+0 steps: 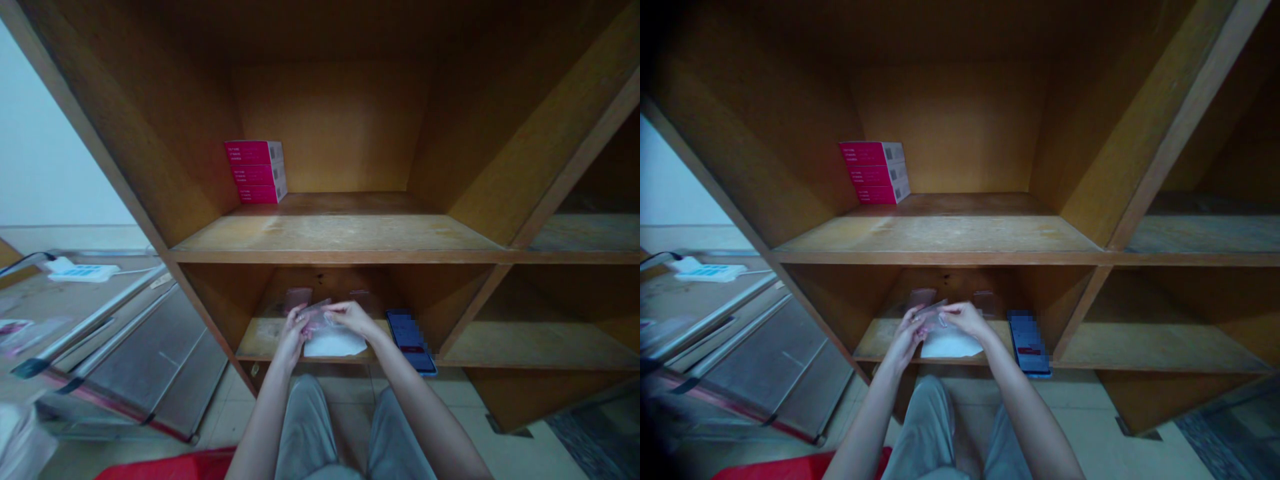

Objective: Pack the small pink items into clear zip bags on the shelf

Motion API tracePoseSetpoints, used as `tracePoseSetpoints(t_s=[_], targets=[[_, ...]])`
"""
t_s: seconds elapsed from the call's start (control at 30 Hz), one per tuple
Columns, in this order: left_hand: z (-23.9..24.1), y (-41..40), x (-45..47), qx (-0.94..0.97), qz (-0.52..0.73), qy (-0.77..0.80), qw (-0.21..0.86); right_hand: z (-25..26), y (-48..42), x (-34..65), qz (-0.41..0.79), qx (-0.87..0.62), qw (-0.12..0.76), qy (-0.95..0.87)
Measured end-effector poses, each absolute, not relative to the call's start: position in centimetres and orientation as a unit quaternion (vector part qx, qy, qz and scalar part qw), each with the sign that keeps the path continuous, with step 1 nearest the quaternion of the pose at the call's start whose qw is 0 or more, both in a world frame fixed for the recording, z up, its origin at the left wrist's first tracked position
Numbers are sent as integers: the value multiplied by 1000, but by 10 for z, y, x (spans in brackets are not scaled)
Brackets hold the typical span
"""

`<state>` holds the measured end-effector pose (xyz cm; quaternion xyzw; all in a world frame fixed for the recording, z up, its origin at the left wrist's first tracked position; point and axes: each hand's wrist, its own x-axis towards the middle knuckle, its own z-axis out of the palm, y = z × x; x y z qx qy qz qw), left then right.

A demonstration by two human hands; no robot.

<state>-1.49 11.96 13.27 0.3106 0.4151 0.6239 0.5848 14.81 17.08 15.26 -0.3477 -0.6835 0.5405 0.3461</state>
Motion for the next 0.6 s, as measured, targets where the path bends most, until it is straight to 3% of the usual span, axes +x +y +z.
tracePoseSetpoints(t_s=[0.13,0.37,0.5,0.6], targets=[[128,121,-17,340,613,440,562,150,169,148,574,-279,316,-702],[115,125,-23,413,578,511,484,147,168,147,609,-318,312,-657],[118,123,-31,504,560,564,337,145,168,149,617,-322,314,-646],[128,120,-34,658,480,536,223,143,168,151,616,-309,315,-653]])
